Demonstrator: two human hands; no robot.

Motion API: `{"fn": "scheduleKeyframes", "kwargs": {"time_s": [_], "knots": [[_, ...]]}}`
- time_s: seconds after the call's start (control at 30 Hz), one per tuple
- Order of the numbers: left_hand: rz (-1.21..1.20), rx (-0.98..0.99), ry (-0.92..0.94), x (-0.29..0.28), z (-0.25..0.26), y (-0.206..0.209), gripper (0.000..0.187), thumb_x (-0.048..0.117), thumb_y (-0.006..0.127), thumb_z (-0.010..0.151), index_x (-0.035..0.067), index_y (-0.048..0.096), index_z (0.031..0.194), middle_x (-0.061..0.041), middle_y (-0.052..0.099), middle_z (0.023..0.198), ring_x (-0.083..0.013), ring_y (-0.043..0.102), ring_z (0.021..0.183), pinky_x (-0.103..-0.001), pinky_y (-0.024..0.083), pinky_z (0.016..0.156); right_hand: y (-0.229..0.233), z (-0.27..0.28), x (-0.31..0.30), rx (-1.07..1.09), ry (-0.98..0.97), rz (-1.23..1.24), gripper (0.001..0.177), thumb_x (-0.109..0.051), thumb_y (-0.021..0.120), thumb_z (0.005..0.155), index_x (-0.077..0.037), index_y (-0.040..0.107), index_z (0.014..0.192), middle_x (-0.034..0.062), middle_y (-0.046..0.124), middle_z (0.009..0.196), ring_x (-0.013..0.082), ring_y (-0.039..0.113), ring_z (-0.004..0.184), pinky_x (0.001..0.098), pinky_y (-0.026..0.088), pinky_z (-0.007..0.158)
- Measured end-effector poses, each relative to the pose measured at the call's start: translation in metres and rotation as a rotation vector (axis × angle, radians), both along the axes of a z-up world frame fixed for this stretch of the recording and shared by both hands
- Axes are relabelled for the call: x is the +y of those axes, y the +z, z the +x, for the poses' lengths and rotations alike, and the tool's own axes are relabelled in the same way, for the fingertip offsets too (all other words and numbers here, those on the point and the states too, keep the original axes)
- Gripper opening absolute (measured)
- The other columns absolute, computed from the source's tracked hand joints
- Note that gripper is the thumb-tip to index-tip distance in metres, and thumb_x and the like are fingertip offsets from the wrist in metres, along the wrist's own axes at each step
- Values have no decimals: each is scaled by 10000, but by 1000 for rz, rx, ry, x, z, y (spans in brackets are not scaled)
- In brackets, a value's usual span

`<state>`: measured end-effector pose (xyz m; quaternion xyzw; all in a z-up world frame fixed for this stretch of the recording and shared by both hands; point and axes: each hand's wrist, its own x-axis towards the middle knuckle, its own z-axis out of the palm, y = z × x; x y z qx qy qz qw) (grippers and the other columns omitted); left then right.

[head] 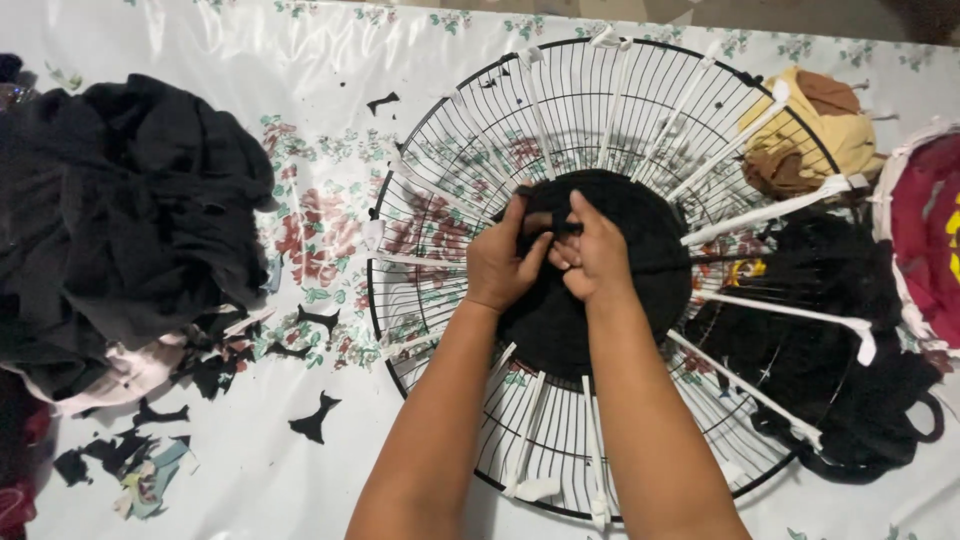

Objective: Weaving strips of black fabric through a fan guard to create a circular rug.

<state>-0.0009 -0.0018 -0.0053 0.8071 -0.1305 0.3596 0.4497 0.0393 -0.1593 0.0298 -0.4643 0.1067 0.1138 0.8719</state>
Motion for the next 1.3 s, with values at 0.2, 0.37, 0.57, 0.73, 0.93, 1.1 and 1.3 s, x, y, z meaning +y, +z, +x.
{"fn": "scheduleKeyframes", "kwargs": {"time_s": [0.2, 0.37, 0.57, 0.73, 0.93, 1.1, 1.3], "knots": [[54, 109, 32, -2, -2, 11, 695, 213, 790, 901, 96, 462, 1502, -17, 768, 939, -271, 729, 730, -389, 569, 654, -42, 16, -69, 172, 124, 475, 429, -367, 701, 995, -170, 434, 723, -55, 318, 525, 94, 285, 415, 273, 289, 492], [25, -16, 25, -2, -5, 16, 845, 267, 786, 896, 55, 323, 1570, -75, 720, 1094, -298, 731, 842, -384, 584, 697, -17, 3, -65, 199, 161, 354, 459, -361, 675, 1026, -144, 475, 674, -46, 348, 547, 99, 297, 422, 285, 300, 493], [71, -57, -69, 3, -13, 37, 974, 329, 779, 837, 26, 244, 1592, -133, 729, 1205, -331, 705, 813, -415, 574, 702, 14, -17, -10, -483, 96, -1018, 377, -362, 655, 978, -82, 660, 725, 83, 583, 585, 238, 565, 482, 399, 441, 473], [77, 189, -36, 2, -2, 4, 948, 264, 769, 851, 47, 262, 1622, -107, 737, 898, -325, 698, 712, -430, 565, 673, 14, 3, 27, -805, -80, -1444, 402, -374, 663, 1000, -72, 685, 736, 191, 660, 668, 397, 656, 611, 491, 490, 523], [-62, 52, -61, 2, 2, -4, 870, 153, 695, 932, 72, 218, 1655, -100, 768, 1057, -310, 739, 828, -404, 587, 696, 5, 18, 33, -859, -92, -1373, 456, -417, 622, 1021, -89, 655, 705, 133, 657, 634, 364, 666, 588, 475, 503, 526], [18, 232, -48, 2, 2, 1, 977, 190, 744, 856, 60, 179, 1642, -83, 745, 889, -296, 698, 694, -409, 557, 634, -1, 22, 28, -918, -68, -1469, 475, -431, 641, 1011, -90, 668, 680, 146, 650, 620, 374, 650, 573, 488, 494, 525], [19, 126, -72, 1, -4, 15, 1026, 219, 781, 798, 21, 169, 1598, -76, 769, 967, -281, 696, 670, -405, 556, 613, 8, 26, 25, -751, -23, -1411, 477, -452, 624, 1010, -79, 687, 719, 170, 657, 667, 383, 661, 612, 496, 502, 566]]}}
